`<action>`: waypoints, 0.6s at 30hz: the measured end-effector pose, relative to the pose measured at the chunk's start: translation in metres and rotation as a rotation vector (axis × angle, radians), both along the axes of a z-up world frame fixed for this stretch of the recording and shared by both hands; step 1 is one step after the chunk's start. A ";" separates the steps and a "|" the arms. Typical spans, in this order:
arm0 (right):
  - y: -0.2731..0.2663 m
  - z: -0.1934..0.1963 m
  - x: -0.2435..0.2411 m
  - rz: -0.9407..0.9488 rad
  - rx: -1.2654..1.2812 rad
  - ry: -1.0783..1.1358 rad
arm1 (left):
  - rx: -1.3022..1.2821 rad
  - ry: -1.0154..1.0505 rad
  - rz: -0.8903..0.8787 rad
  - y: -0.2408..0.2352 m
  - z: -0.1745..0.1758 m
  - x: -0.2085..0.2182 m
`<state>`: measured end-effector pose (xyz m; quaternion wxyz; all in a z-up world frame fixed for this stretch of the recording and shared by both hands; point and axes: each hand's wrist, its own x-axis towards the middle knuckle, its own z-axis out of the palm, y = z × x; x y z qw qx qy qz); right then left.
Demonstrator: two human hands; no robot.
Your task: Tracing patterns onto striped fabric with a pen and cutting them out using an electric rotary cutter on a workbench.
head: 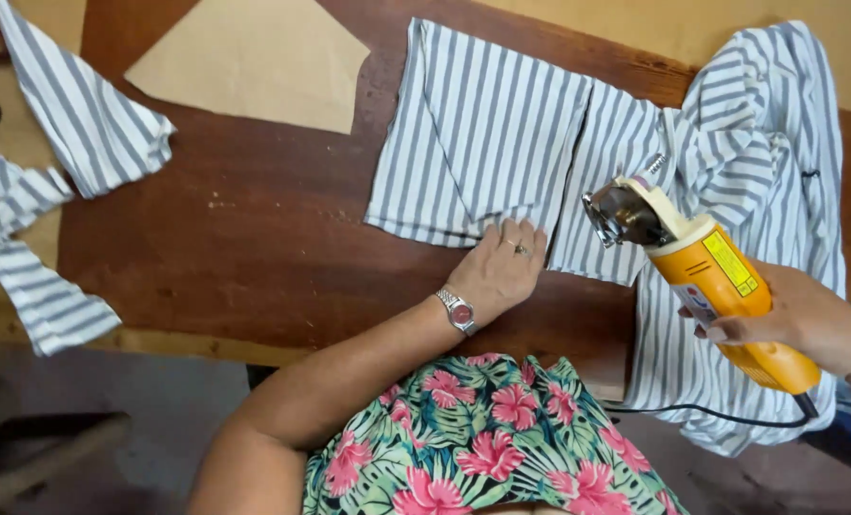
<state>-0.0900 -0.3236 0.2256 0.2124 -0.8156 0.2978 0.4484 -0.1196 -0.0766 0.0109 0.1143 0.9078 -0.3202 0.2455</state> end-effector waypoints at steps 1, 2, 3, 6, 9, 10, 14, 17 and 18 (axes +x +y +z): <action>-0.008 -0.005 0.006 0.106 -0.016 0.027 | -0.040 -0.132 0.073 -0.004 0.005 -0.001; -0.011 -0.006 0.012 0.129 -0.018 0.036 | -0.041 -0.124 0.096 -0.009 0.010 0.004; -0.013 -0.007 0.016 0.127 0.008 0.035 | -0.105 -0.231 0.168 -0.013 0.016 0.009; -0.037 -0.016 0.024 0.126 0.072 0.027 | -0.163 -0.340 0.305 -0.026 0.023 0.012; -0.059 -0.024 0.029 0.095 0.160 0.025 | -0.153 -0.307 0.364 -0.035 0.019 0.004; -0.061 -0.027 0.032 0.069 0.206 0.007 | -0.152 -0.297 0.360 -0.035 0.017 0.005; -0.085 -0.050 0.044 0.160 0.285 0.086 | -0.148 -0.231 0.420 -0.036 0.028 -0.013; -0.091 -0.066 0.049 0.232 0.373 0.105 | -0.186 -0.269 0.416 -0.034 0.029 -0.013; -0.092 -0.070 0.051 0.255 0.422 0.128 | -0.241 -0.261 0.425 -0.034 0.028 -0.011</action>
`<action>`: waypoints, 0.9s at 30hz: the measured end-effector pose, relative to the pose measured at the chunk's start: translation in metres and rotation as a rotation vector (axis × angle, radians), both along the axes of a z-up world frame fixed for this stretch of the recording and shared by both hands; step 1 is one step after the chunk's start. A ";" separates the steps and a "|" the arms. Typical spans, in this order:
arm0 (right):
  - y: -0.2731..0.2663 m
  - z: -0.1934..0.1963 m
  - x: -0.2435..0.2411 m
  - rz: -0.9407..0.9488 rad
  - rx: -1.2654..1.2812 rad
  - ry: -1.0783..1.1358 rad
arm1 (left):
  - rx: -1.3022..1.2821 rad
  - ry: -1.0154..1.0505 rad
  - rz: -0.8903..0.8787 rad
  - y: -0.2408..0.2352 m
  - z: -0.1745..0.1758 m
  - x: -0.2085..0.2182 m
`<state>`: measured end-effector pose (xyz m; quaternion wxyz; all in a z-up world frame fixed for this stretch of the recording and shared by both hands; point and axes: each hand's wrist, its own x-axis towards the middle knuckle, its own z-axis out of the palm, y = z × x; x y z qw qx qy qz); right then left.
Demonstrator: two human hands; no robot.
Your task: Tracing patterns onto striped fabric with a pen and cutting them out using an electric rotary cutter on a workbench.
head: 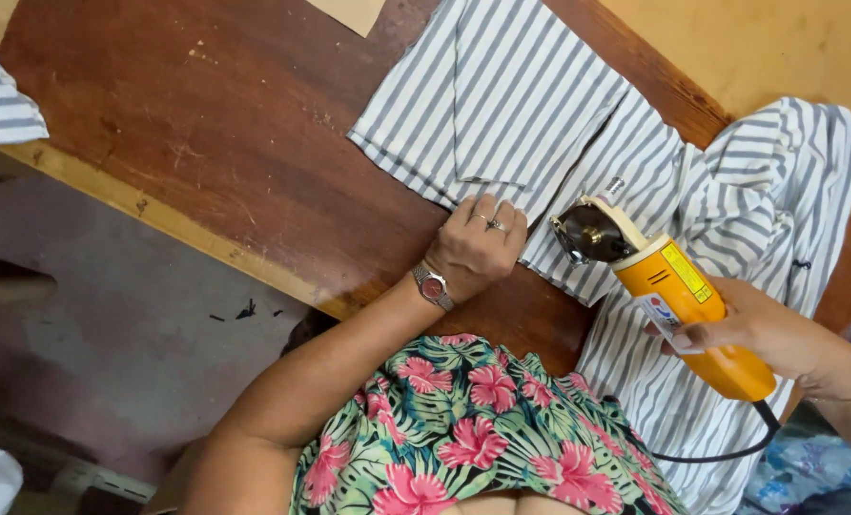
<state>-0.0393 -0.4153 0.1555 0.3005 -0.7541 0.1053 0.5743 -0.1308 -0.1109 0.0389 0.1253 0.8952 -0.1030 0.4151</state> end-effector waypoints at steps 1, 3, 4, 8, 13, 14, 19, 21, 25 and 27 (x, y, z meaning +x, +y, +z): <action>0.000 -0.004 0.001 0.025 0.047 0.025 | -0.056 -0.004 0.001 0.000 -0.001 0.002; -0.015 -0.021 0.002 -0.014 0.125 0.071 | -0.108 0.046 0.041 -0.004 -0.013 0.003; -0.021 -0.030 0.002 -0.070 0.207 0.115 | -0.154 0.092 0.063 -0.004 -0.019 0.003; -0.029 -0.039 0.006 -0.212 0.083 0.113 | -0.234 0.206 0.011 -0.008 -0.025 -0.001; -0.046 -0.044 0.009 -0.175 0.051 0.034 | -0.309 0.466 0.049 -0.023 -0.018 0.000; -0.046 -0.043 0.008 -0.178 0.053 0.035 | -0.307 0.467 0.046 -0.025 -0.015 0.003; -0.026 -0.024 0.002 -0.087 0.076 0.031 | -0.281 0.783 0.111 -0.028 -0.019 0.018; -0.027 -0.026 0.002 -0.046 0.139 0.039 | -0.225 0.614 0.149 -0.025 -0.028 0.018; -0.030 -0.031 0.002 -0.095 0.160 0.068 | -0.163 0.480 0.126 -0.018 -0.031 0.018; -0.025 -0.030 0.001 -0.139 0.132 0.073 | -0.163 0.580 0.090 -0.013 -0.030 0.019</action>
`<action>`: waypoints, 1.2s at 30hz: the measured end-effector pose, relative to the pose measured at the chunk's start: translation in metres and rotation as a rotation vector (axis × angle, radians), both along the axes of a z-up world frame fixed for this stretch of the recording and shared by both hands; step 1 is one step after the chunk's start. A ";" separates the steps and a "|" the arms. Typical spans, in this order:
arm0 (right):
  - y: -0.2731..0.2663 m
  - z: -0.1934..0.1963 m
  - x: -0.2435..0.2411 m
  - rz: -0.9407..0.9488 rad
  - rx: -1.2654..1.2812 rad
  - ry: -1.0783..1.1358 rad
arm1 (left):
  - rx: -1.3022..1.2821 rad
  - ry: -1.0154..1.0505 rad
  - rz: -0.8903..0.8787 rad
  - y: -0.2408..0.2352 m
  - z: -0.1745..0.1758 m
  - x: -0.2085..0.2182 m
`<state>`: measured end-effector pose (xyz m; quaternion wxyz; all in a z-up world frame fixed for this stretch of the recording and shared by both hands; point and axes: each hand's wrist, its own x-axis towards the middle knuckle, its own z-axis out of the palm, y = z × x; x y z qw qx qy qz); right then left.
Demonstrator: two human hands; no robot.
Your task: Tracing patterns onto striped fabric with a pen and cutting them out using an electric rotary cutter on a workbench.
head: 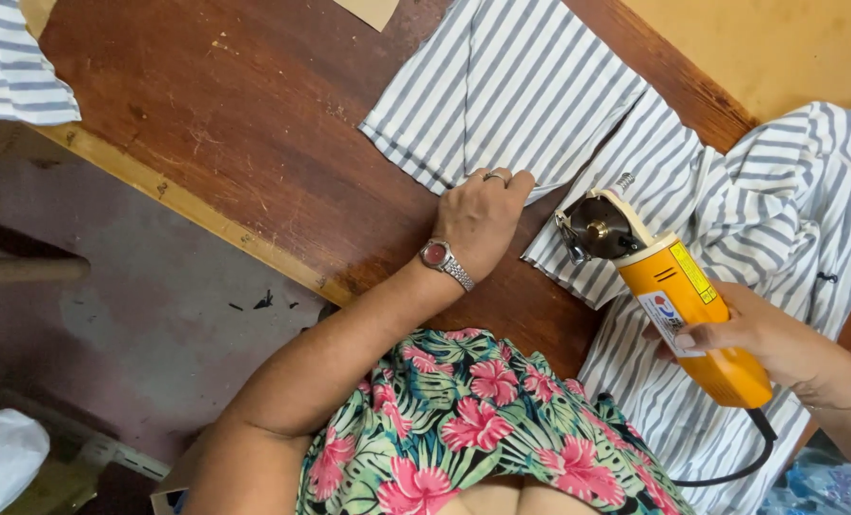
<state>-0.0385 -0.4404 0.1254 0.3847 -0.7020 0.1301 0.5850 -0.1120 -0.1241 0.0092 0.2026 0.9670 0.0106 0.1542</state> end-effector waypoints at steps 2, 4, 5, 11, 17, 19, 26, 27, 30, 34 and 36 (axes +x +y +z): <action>0.001 -0.002 0.001 -0.040 -0.030 0.010 | -0.018 0.096 -0.038 0.002 -0.002 0.001; -0.005 -0.005 0.002 0.034 0.108 -0.004 | -0.024 0.054 -0.005 -0.002 -0.006 0.000; -0.005 -0.004 0.002 0.035 0.107 -0.005 | -0.025 0.053 -0.005 -0.004 -0.006 -0.001; -0.014 -0.005 0.002 0.056 0.051 -0.064 | -0.001 -0.044 0.031 -0.012 -0.008 -0.007; -0.007 0.000 -0.003 0.023 0.122 -0.044 | -0.084 0.029 0.018 -0.012 -0.016 -0.011; 0.001 0.007 -0.005 0.037 0.106 -0.028 | -0.133 0.112 0.008 -0.010 -0.014 -0.009; -0.006 0.002 -0.005 0.059 0.094 -0.062 | -0.255 0.190 0.026 -0.004 0.000 -0.011; -0.004 0.004 -0.005 0.047 0.076 -0.060 | -0.253 0.168 -0.014 -0.002 0.002 -0.013; -0.004 0.005 -0.006 0.049 0.086 -0.058 | -0.209 0.078 -0.125 0.006 0.007 -0.022; -0.010 -0.002 -0.007 -0.004 0.011 -0.049 | -0.043 0.019 -0.326 0.009 0.006 -0.031; -0.013 -0.006 -0.008 -0.008 0.009 -0.035 | -0.047 -0.059 -0.323 0.010 0.004 -0.032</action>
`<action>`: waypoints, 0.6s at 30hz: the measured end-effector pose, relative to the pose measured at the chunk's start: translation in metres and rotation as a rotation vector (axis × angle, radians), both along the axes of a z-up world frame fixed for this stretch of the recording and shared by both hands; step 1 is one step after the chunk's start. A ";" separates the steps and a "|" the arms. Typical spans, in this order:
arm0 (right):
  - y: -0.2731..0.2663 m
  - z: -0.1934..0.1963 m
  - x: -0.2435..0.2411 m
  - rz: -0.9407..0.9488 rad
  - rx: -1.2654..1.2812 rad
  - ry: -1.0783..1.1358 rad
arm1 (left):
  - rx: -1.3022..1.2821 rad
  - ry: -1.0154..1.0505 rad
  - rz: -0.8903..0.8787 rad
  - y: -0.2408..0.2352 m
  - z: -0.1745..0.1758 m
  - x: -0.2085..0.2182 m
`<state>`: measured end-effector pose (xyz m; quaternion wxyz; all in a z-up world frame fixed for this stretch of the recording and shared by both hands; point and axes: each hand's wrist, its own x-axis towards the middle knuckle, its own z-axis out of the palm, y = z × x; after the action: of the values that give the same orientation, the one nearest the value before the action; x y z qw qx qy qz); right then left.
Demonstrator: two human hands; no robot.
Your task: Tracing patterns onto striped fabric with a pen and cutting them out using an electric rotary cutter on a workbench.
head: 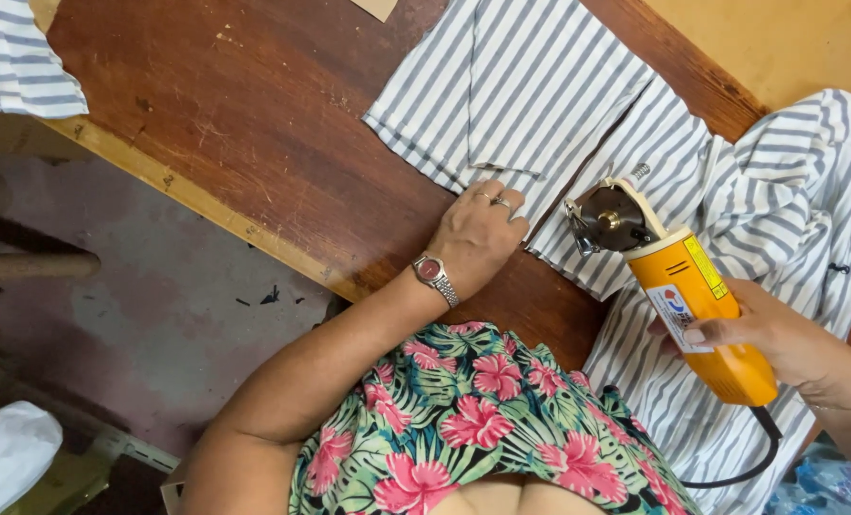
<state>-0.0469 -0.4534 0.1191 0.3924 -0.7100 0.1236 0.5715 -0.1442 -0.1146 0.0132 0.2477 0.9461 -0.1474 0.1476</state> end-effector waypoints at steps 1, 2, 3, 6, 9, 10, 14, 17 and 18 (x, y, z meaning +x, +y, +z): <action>-0.001 -0.002 0.000 -0.006 -0.001 0.009 | -0.016 -0.081 0.003 0.001 -0.001 0.001; -0.001 -0.002 0.000 -0.006 -0.001 0.009 | -0.016 -0.081 0.002 0.003 -0.002 0.003; -0.001 -0.001 -0.001 0.026 0.026 -0.002 | 0.014 -0.123 -0.012 0.005 -0.004 0.004; -0.002 -0.002 -0.003 0.043 0.079 -0.007 | 0.034 -0.193 -0.025 0.009 -0.006 0.008; -0.001 -0.001 -0.004 0.040 0.111 -0.007 | 0.053 -0.272 -0.057 0.012 0.003 0.011; -0.001 -0.001 -0.004 0.055 0.119 -0.012 | 0.083 -0.325 -0.089 0.014 0.007 0.012; -0.004 -0.005 -0.004 -0.012 0.033 -0.005 | 0.209 -0.445 -0.066 0.009 -0.001 0.013; -0.003 -0.002 -0.005 0.006 0.118 -0.018 | 0.183 -0.523 -0.031 0.007 0.001 0.014; -0.005 -0.003 -0.005 0.006 0.091 -0.010 | 0.156 -0.516 -0.048 0.008 0.004 0.013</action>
<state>-0.0515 -0.4582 0.1160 0.4231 -0.6948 0.0934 0.5741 -0.1308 -0.1069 0.0170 0.1318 0.8897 -0.2388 0.3661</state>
